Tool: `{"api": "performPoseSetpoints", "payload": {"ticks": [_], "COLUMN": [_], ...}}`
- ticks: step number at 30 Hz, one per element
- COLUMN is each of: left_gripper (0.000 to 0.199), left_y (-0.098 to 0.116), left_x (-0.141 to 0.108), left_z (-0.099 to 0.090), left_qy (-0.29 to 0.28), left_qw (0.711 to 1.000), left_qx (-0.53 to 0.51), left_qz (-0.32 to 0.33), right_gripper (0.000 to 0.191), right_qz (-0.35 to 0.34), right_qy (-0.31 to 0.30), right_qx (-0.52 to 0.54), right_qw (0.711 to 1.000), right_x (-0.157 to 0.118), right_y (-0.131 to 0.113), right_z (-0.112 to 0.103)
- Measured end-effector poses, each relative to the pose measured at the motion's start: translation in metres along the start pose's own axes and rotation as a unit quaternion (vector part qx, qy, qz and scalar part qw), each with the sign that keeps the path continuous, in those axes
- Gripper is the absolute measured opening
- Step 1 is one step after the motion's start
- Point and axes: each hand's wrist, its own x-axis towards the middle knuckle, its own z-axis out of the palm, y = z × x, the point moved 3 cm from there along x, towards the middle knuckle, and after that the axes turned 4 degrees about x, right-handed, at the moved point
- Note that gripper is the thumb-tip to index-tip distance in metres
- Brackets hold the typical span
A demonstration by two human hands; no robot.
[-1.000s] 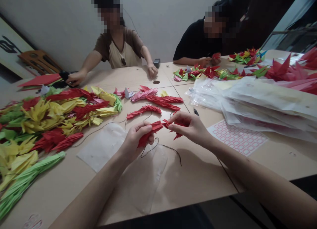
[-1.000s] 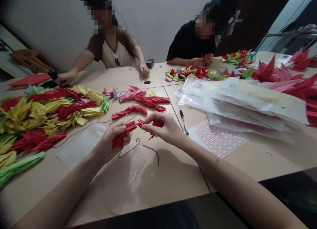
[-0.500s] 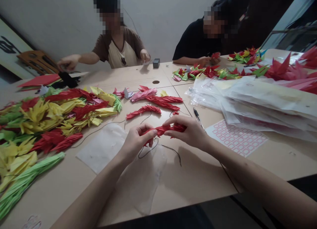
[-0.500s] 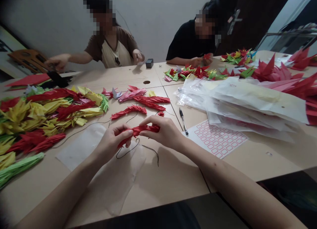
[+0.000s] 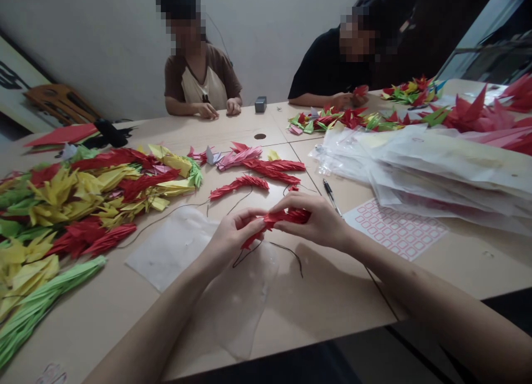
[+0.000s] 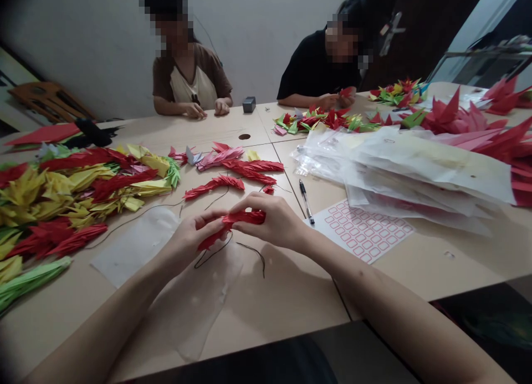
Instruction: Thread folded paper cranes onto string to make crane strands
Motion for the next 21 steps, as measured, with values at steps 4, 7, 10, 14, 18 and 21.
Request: {"api": "performPoseSetpoints", "payload": {"ticks": [4, 7, 10, 14, 18, 21], "left_gripper": [0.028, 0.028, 0.029, 0.036, 0.035, 0.035], "left_y": [0.009, 0.011, 0.007, 0.001, 0.000, -0.001], "left_x": [-0.004, -0.008, -0.010, -0.010, -0.010, -0.010], "left_z": [0.001, 0.002, 0.001, 0.001, 0.006, 0.010], "left_qy": [-0.079, -0.134, -0.167, -0.196, -0.174, -0.136], "left_qw": [0.994, 0.987, 0.981, 0.971, 0.968, 0.972], "left_qx": [0.068, 0.071, 0.020, -0.051, -0.075, -0.047], "left_qz": [-0.011, -0.045, -0.095, -0.130, -0.166, -0.184], "right_gripper": [0.014, 0.016, 0.016, 0.015, 0.019, 0.021], "right_qz": [0.006, 0.021, 0.037, 0.039, 0.057, 0.088], "right_qy": [-0.027, -0.065, -0.096, -0.112, -0.106, -0.099], "right_qx": [0.005, 0.017, 0.028, 0.038, 0.034, 0.039], "right_qw": [1.000, 0.998, 0.994, 0.992, 0.992, 0.990], "right_x": [0.000, -0.001, -0.002, -0.002, -0.003, -0.004], "right_y": [0.003, 0.007, 0.010, 0.010, 0.011, 0.014], "right_z": [0.000, 0.001, 0.002, 0.002, 0.003, 0.005]}}
